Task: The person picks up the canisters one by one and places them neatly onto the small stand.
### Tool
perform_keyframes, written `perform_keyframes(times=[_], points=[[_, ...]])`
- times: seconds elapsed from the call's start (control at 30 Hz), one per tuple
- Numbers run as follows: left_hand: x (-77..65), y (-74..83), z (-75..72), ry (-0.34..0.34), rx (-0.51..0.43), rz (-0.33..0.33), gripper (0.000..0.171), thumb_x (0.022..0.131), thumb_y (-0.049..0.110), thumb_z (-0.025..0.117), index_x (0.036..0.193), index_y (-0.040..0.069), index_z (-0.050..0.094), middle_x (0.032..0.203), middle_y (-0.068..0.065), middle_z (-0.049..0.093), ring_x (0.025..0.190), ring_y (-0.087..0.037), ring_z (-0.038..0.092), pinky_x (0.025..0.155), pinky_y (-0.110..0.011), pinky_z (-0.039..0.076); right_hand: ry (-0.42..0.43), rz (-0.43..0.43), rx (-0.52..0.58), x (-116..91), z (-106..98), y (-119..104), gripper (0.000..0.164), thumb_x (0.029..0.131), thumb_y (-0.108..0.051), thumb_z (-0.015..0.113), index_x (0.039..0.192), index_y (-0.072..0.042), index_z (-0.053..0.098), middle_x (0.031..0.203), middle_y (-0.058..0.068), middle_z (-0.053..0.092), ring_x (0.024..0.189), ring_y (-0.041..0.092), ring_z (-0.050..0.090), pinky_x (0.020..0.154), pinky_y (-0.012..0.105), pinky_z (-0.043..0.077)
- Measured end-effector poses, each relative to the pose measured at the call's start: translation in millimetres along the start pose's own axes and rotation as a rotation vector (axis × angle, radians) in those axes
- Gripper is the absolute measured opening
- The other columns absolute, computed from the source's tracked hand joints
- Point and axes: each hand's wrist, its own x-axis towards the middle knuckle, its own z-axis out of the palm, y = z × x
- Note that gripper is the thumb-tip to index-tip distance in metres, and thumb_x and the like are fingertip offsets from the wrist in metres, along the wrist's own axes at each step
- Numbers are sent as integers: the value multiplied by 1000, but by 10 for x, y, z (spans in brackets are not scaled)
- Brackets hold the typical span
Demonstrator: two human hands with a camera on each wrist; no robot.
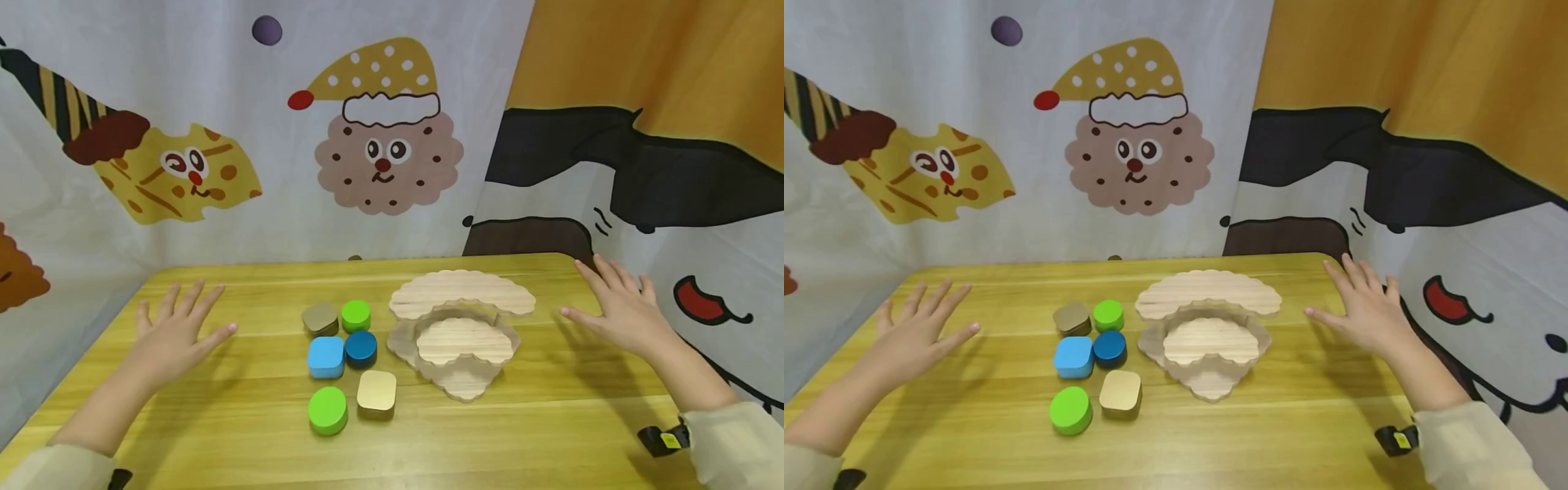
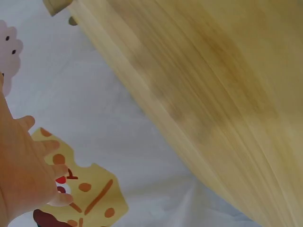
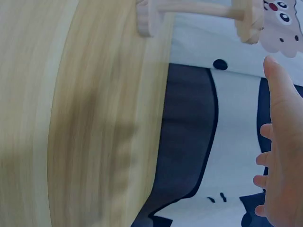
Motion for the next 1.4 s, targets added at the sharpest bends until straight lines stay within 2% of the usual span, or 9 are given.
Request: perform_keyframes(times=[0.17, 0.4, 0.57, 0.73, 1.0, 1.23, 1.4], points=[[-31, 100, -12, 63, -13, 28, 78, 96, 53, 46, 156, 19, 9, 154, -26, 13, 138, -51, -3, 94, -72, -17, 54, -23, 43, -14, -29, -126, 90, 86, -54, 63, 153, -11, 21, 154, 24, 15, 134, 50, 15, 99, 71, 1], [-109, 326, 26, 145, -66, 49, 75, 95, 50, 52, 153, 16, 21, 147, -25, 27, 132, -52, 18, 94, -76, -2, 142, -85, 154, -18, -9, -342, 90, 82, -46, 72, 150, -8, 28, 152, 22, 24, 131, 49, 23, 99, 69, 8], [-164, 507, 80, 212, -118, 82, 71, 94, 46, 57, 151, 15, 29, 143, -22, 35, 127, -46, 29, 91, -74, 11, 216, -128, 247, -42, 37, -463, 84, 82, -41, 73, 147, -5, 34, 148, 24, 31, 130, 48, 27, 98, 70, 12], [-218, 678, 163, 249, -188, 124, 69, 91, 41, 63, 148, 15, 34, 139, -19, 42, 124, -42, 35, 89, -69, 17, 241, -126, 354, -61, 85, -573, 78, 83, -35, 75, 145, -4, 38, 144, 25, 36, 127, 49, 31, 99, 69, 13], [-297, 959, 221, 257, -319, 185, 70, 87, 37, 69, 146, 14, 39, 138, -15, 47, 124, -39, 40, 92, -63, 20, 246, -82, 399, -50, 176, -729, 72, 84, -32, 75, 141, -2, 42, 137, 27, 43, 123, 49, 36, 98, 68, 20], [-324, 1126, 270, 191, -435, 220, 68, 86, 36, 72, 143, 12, 44, 136, -11, 51, 119, -33, 47, 95, -60, 21, 280, -4, 409, -54, 286, -815, 71, 82, -35, 76, 134, 4, 47, 123, 25, 52, 114, 45, 43, 96, 64, 23], [-335, 1172, 340, 138, -497, 200, 65, 82, 35, 76, 137, 12, 50, 128, -4, 57, 111, -25, 52, 93, -55, 31, 312, 60, 420, -29, 365, -894, 73, 79, -38, 78, 131, 4, 49, 114, 22, 56, 106, 41, 47, 93, 60, 27]])
